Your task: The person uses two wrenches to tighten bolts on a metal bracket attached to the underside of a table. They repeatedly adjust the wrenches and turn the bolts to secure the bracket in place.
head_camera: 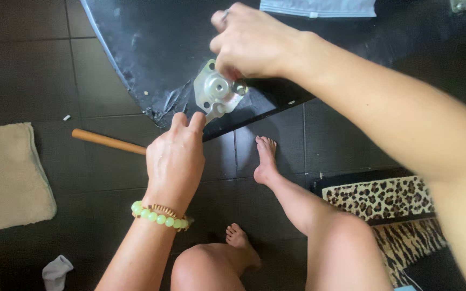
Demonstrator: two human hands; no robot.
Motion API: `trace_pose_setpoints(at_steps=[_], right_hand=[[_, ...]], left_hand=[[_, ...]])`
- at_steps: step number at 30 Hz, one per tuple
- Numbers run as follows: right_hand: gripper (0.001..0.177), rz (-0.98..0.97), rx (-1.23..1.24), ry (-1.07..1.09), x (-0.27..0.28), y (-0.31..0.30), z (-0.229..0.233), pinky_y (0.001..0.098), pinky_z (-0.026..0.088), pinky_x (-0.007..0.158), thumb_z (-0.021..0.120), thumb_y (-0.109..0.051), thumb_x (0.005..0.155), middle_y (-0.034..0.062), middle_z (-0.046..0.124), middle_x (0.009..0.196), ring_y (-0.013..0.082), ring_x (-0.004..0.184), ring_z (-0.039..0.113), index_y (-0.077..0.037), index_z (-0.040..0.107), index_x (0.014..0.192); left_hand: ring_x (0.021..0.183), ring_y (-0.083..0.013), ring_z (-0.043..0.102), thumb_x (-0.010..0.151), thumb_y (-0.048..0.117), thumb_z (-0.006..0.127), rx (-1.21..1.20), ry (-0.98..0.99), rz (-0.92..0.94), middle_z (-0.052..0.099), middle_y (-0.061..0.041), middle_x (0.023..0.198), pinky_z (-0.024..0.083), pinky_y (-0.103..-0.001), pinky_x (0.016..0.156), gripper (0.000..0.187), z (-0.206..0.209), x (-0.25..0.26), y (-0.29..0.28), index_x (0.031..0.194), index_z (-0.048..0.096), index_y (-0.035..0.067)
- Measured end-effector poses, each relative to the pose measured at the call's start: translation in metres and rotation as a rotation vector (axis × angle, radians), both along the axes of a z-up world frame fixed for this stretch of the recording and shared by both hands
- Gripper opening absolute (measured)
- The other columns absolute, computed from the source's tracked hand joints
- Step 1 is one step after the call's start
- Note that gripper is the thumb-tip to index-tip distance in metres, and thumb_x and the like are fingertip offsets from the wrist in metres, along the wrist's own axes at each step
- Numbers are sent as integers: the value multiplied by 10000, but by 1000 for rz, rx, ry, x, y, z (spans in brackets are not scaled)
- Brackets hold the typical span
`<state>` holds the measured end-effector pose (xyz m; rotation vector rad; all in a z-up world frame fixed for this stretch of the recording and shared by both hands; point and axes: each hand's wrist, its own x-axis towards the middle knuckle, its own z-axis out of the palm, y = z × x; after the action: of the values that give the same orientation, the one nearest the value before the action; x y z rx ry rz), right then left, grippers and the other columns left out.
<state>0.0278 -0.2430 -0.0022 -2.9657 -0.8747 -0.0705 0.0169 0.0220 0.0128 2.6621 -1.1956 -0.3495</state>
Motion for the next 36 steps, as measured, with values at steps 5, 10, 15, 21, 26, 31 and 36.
trace_pose_setpoints(at_steps=[5, 10, 15, 21, 26, 31, 36], right_hand=[[79, 249, -255, -217, 5, 29, 19, 358, 440, 1017, 746, -293, 650, -78, 704, 833, 195, 1091, 626, -221, 760, 679], [78, 404, -351, -259, -10, 31, 32, 414, 360, 1223, 713, -252, 700, -68, 712, 847, 168, 1092, 655, -236, 740, 628], [111, -379, 123, -136, -61, -2, 39, 438, 467, 904, 725, -127, 926, 72, 680, 1013, 296, 1038, 628, -182, 792, 995], [130, -938, 465, -118, -125, 40, -17, 441, 486, 788, 800, -235, 901, 113, 628, 840, 341, 869, 616, -193, 825, 1021], [142, -1138, 624, -231, -126, 77, -37, 408, 486, 796, 784, -220, 923, 88, 639, 832, 285, 784, 629, -180, 812, 1056], [144, -1265, 597, -264, -126, 96, -35, 411, 491, 800, 795, -206, 902, 79, 607, 859, 276, 797, 625, -194, 818, 1044], [123, -1337, 559, -266, -119, 107, -37, 425, 505, 787, 804, -203, 885, 69, 573, 959, 295, 883, 619, -201, 807, 1009]], left_hand=[[733, -363, 705, 807, -14, 644, -18, 8, -14, 619, -146, 938, 565, -460, 603, 286, -2, 3, 0, 1066, 614, 103], [723, -349, 711, 861, 14, 613, 6, -12, -19, 621, -137, 944, 567, -451, 591, 203, -5, 0, 0, 1042, 611, 107], [725, -344, 715, 883, 40, 588, -107, -45, -32, 624, -140, 915, 564, -459, 593, 213, -4, -1, 4, 1082, 618, 109], [713, -359, 712, 872, 51, 594, -17, -44, -15, 625, -143, 934, 563, -469, 577, 198, -6, -3, -1, 1057, 616, 117], [721, -358, 712, 898, 46, 589, -38, -59, -22, 622, -150, 937, 566, -465, 587, 188, -5, -4, 0, 1076, 613, 103], [713, -359, 711, 882, 25, 598, -15, -45, -31, 621, -155, 945, 571, -458, 585, 215, -2, -4, -1, 1086, 609, 92], [721, -360, 711, 870, 24, 612, -5, -56, -40, 624, -158, 945, 571, -458, 595, 223, -3, -4, 0, 1084, 610, 84]])
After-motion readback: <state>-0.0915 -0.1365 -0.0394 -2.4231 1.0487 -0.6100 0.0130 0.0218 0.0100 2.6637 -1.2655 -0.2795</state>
